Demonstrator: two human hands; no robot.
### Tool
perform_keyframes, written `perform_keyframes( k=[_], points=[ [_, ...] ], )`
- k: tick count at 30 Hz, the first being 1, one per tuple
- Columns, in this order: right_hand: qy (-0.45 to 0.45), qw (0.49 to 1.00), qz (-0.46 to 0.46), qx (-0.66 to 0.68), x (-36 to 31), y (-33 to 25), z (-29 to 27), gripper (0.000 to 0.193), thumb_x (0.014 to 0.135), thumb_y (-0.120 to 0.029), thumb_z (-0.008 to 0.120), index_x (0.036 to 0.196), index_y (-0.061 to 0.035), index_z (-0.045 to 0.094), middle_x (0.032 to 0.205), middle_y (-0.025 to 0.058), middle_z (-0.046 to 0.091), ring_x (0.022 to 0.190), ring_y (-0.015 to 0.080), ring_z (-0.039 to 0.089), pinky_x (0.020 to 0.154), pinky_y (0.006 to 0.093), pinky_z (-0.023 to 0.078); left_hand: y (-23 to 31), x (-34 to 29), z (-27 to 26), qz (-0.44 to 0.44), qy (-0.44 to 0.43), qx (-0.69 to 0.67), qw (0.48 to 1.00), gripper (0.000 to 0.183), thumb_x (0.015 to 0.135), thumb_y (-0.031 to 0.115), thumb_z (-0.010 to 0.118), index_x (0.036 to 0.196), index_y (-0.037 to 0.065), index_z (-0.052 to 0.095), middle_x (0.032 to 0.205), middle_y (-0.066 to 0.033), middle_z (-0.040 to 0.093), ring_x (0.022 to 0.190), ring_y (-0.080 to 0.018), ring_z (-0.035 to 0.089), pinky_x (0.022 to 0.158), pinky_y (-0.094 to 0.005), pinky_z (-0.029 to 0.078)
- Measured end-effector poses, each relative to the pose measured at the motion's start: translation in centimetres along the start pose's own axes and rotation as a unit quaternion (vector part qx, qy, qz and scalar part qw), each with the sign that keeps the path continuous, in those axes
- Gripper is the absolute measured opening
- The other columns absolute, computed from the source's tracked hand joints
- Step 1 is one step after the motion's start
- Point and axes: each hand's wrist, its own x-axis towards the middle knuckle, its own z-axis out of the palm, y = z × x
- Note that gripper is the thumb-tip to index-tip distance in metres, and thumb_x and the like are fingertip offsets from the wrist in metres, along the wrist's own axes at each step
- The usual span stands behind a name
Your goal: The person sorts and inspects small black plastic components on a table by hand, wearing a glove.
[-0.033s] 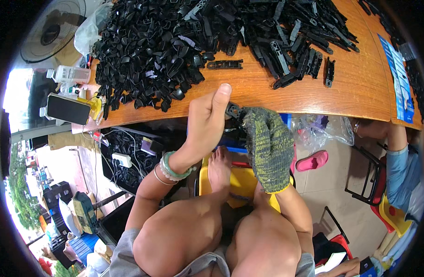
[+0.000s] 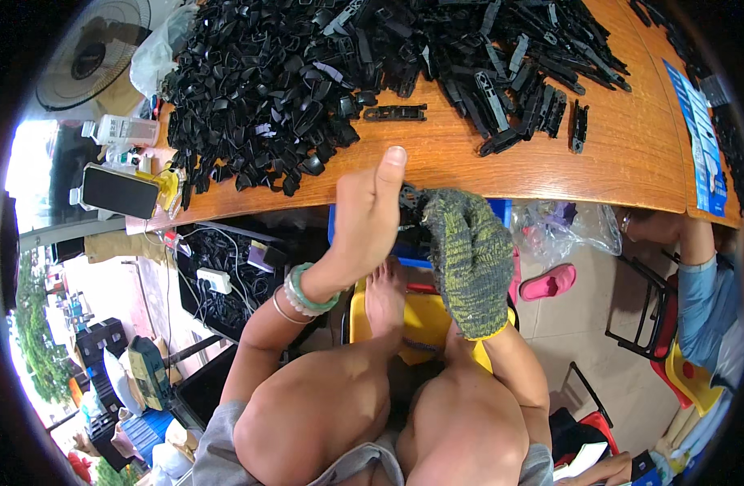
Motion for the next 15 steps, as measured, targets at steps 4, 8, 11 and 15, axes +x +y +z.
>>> perform_keyframes(
  k=[4, 8, 11, 15],
  points=[
    [-0.037, 0.999, 0.011, -0.007, -0.5, -0.8, -0.1, 0.035, 0.072, 0.005, 0.059, 0.107, -0.0016, 0.056, 0.101, 0.0167, 0.057, 0.087, 0.0332, 0.056, 0.074, 0.0414, 0.046, 0.4, -1.6, 0.9, -0.023, 0.052, -0.041, 0.998, 0.046, 0.096, 0.024, 0.038, 0.059, -0.003, 0.042, 0.050, -0.0199, 0.038, 0.045, -0.0368, 0.041, 0.046, -0.0419, 0.032],
    [-0.052, 0.995, 0.048, 0.071, -0.8, -1.0, 0.2, 0.039, 0.069, 0.004, 0.060, 0.107, -0.0022, 0.057, 0.101, 0.0167, 0.057, 0.086, 0.0339, 0.056, 0.071, 0.0414, 0.046, 0.6, -2.3, 0.9, -0.015, 0.032, -0.094, 0.995, 0.043, 0.095, 0.021, 0.039, 0.060, -0.003, 0.042, 0.051, -0.0201, 0.038, 0.045, -0.0365, 0.041, 0.046, -0.0410, 0.031],
    [-0.067, 0.995, 0.062, 0.050, -1.1, 0.0, 0.0, 0.038, 0.069, 0.005, 0.060, 0.106, -0.0018, 0.057, 0.100, 0.0170, 0.057, 0.085, 0.0344, 0.056, 0.071, 0.0404, 0.047, 0.5, -1.1, 1.1, 0.026, -0.027, -0.070, 0.997, 0.038, 0.094, 0.022, 0.043, 0.064, -0.002, 0.046, 0.051, -0.0197, 0.040, 0.047, -0.0368, 0.044, 0.046, -0.0408, 0.033],
    [-0.122, 0.944, 0.204, 0.231, 1.8, -1.4, -2.0, 0.028, 0.079, -0.002, 0.060, 0.107, -0.0014, 0.057, 0.089, 0.0077, 0.058, 0.076, 0.0166, 0.054, 0.061, 0.0274, 0.043, -0.5, 2.8, -0.9, 0.163, 0.040, 0.144, 0.975, 0.017, 0.086, 0.017, 0.055, 0.081, 0.000, 0.055, 0.069, -0.0144, 0.053, 0.059, -0.0290, 0.053, 0.052, -0.0361, 0.040]
  ],
)
